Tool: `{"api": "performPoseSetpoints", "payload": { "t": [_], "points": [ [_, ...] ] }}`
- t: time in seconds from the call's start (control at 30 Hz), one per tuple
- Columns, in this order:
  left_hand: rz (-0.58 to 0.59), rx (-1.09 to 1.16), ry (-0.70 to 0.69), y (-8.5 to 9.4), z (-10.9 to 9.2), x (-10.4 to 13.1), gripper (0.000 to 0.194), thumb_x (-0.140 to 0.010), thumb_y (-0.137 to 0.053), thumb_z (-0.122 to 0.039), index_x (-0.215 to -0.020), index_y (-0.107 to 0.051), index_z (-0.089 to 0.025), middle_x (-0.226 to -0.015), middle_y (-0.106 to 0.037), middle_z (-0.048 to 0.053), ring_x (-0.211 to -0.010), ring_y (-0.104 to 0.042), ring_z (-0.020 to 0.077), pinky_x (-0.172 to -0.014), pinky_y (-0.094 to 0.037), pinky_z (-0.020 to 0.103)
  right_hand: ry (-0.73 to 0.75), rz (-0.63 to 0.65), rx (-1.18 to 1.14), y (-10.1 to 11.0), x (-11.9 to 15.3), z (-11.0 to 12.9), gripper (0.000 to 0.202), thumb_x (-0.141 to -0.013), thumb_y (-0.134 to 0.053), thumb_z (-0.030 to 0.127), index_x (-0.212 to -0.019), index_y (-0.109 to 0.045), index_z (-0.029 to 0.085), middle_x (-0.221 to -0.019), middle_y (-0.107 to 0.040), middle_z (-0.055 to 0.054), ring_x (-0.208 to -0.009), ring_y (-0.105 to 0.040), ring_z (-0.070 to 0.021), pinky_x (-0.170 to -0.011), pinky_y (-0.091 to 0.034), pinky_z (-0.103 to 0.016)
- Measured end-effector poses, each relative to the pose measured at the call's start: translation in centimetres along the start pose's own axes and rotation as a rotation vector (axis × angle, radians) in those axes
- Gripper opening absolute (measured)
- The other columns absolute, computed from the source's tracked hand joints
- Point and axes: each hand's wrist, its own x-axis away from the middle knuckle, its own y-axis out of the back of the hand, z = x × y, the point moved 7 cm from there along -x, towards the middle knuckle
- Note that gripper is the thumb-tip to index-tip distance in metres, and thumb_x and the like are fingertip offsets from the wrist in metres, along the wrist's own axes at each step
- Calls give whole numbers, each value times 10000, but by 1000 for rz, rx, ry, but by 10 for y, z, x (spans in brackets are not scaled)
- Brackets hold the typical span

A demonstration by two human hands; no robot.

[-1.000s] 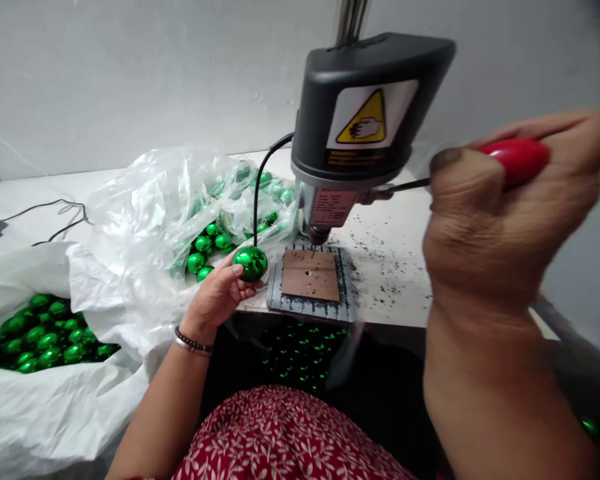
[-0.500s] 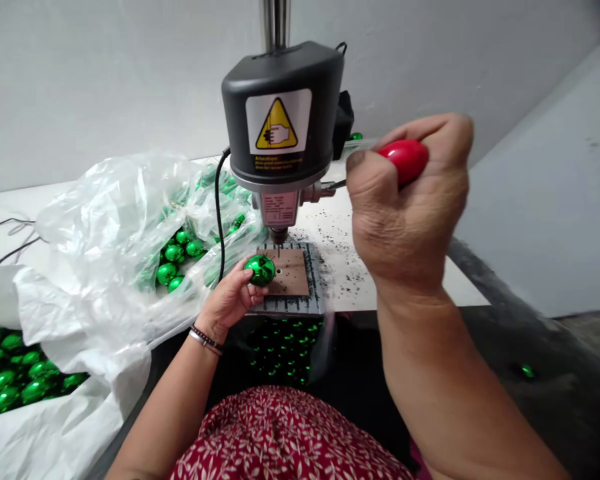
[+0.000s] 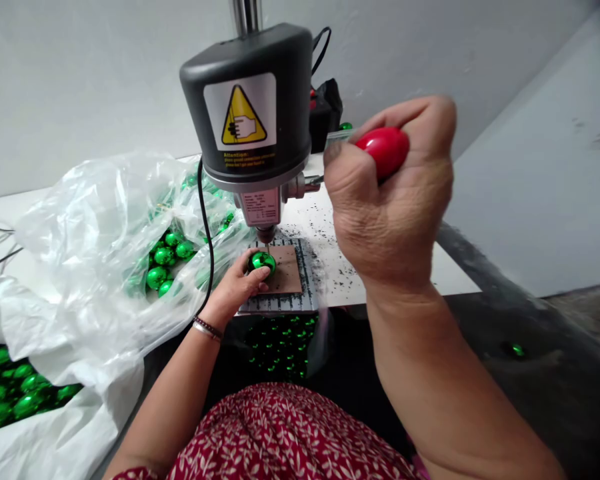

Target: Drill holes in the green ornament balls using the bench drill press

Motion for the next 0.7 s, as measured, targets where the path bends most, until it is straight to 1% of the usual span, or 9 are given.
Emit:
{"api": "performPoseSetpoints", "payload": {
  "t": [0.1, 0.23, 0.27, 0.33, 0.4, 0.43, 0.5, 0.6, 0.7],
  "points": [
    [8, -135, -1, -4, -4, -2, 465, -803, -757, -299, -1240, -635, -196, -915, -621, -19, -583, -613, 79, -538, -493, 195, 2, 7, -31, 0, 1, 0, 184, -833, -548, 364, -854, -420, 233, -830, -487, -9, -776, -458, -94, -684, -495, -200],
    [-35, -335, -17, -5, -7, -5, 442, -858, -706, -298, -1288, -653, -214, -968, -678, 10, -625, -627, 105, -608, -548, 236, -8, 35, -47, -1, 1, 0, 187, -849, -565, 337, -867, -410, 233, -815, -490, 0, -748, -441, -93, -680, -491, -196],
    [-56, -401, -37, -4, -9, -5, 448, -861, -705, -296, -1300, -658, -216, -1004, -699, 22, -668, -650, 124, -656, -571, 260, -11, 35, -42, -1, 1, -1, 194, -852, -569, 340, -869, -409, 232, -818, -488, -1, -755, -441, -93, -680, -491, -193],
    [-93, -542, -112, -5, -14, -6, 480, -839, -737, -275, -1310, -672, -209, -1108, -735, 55, -849, -709, 186, -828, -600, 327, -12, 28, -25, 0, 1, -1, 206, -856, -569, 360, -872, -411, 229, -841, -488, -8, -788, -447, -96, -681, -489, -188],
    [-126, -638, -197, -6, -18, -5, 529, -794, -785, -239, -1312, -685, -195, -1227, -744, 87, -1084, -705, 250, -1020, -554, 389, -9, 22, -7, 1, 1, -2, 218, -856, -565, 385, -873, -416, 227, -875, -497, -18, -826, -461, -99, -702, -493, -191],
    [-138, -656, -225, -6, -19, -5, 550, -775, -805, -228, -1313, -690, -191, -1268, -742, 97, -1163, -686, 271, -1080, -521, 406, -7, 23, 2, 1, 1, -2, 222, -852, -562, 395, -873, -419, 227, -889, -503, -22, -841, -469, -102, -715, -496, -195],
    [-148, -642, -243, -5, -17, -6, 571, -753, -835, -239, -1307, -705, -196, -1283, -747, 103, -1211, -673, 291, -1116, -494, 420, -15, 26, 33, 1, 2, -3, 215, -850, -550, 403, -877, -432, 225, -912, -514, -29, -864, -482, -105, -732, -496, -202],
    [-153, -581, -251, -1, -13, -8, 583, -707, -881, -263, -1270, -735, -216, -1231, -766, 84, -1177, -687, 297, -1101, -501, 414, -15, 24, 38, 1, 1, -2, 222, -835, -540, 413, -880, -452, 214, -907, -518, -33, -852, -477, -93, -718, -486, -196],
    [-141, -557, -244, 0, -13, -9, 577, -691, -888, -253, -1251, -751, -233, -1184, -782, 56, -1141, -699, 288, -1079, -513, 400, -16, 15, -5, 1, 1, 1, 235, -814, -553, 402, -875, -444, 202, -861, -505, -10, -797, -456, -67, -687, -466, -176]
  ]
}}
